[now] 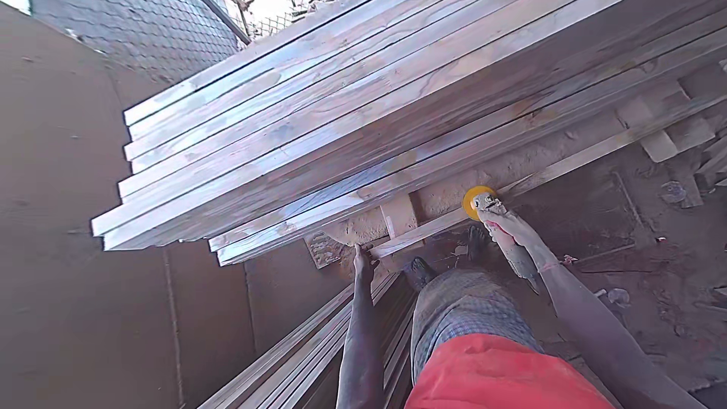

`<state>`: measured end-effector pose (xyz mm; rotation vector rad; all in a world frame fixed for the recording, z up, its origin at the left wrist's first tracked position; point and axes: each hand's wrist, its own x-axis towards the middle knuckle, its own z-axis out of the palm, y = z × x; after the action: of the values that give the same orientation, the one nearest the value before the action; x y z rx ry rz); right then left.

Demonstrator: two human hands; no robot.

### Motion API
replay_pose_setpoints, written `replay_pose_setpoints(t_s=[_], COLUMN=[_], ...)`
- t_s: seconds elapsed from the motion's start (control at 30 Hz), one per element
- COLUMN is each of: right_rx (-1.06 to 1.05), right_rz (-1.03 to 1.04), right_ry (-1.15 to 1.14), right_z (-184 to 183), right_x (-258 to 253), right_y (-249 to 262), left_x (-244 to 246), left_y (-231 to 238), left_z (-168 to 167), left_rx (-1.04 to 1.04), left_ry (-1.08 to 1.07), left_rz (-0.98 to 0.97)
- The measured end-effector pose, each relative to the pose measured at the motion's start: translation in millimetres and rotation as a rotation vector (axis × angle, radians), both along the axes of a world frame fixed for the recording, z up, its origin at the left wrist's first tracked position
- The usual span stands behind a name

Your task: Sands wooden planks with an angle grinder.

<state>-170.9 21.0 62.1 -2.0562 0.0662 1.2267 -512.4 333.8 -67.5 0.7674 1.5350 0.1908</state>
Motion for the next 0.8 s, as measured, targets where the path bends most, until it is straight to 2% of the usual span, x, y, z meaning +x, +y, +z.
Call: replay_pose_setpoints(t_s=[0.13,0.3,0.4,0.53,0.63,0.7,0.8], right_rx=[0.016,-0.025,0.006,0.017,0.02,-0.003,0.029], right_rz=[0.318,0.664,0.712,0.562,0.4,0.265,-0.06], right_ry=[0.03,0.007,-0.007,-0.012,-0.024,0.014,0.007], right_z=[-24,-15,-18,-14,-16,-26,-29], right_x=[-94,-186,-221,-207,-161,-118,-57], right_y=[79,178,206,197,155,116,56], left_x=[-63,-117,-114,-73,-37,-11,14], left_y=[10,5,0,1,5,0,-8], left_z=[7,2,-2,4,9,13,18], left_rx=[0.053,0.013,0.003,0.027,0.156,0.418,0.791], left_ry=[0.044,0.0,-0.094,-0.248,-0.215,0.027,0.474], left_rz=[0.16,0.326,0.352,0.294,0.057,-0.266,-0.727])
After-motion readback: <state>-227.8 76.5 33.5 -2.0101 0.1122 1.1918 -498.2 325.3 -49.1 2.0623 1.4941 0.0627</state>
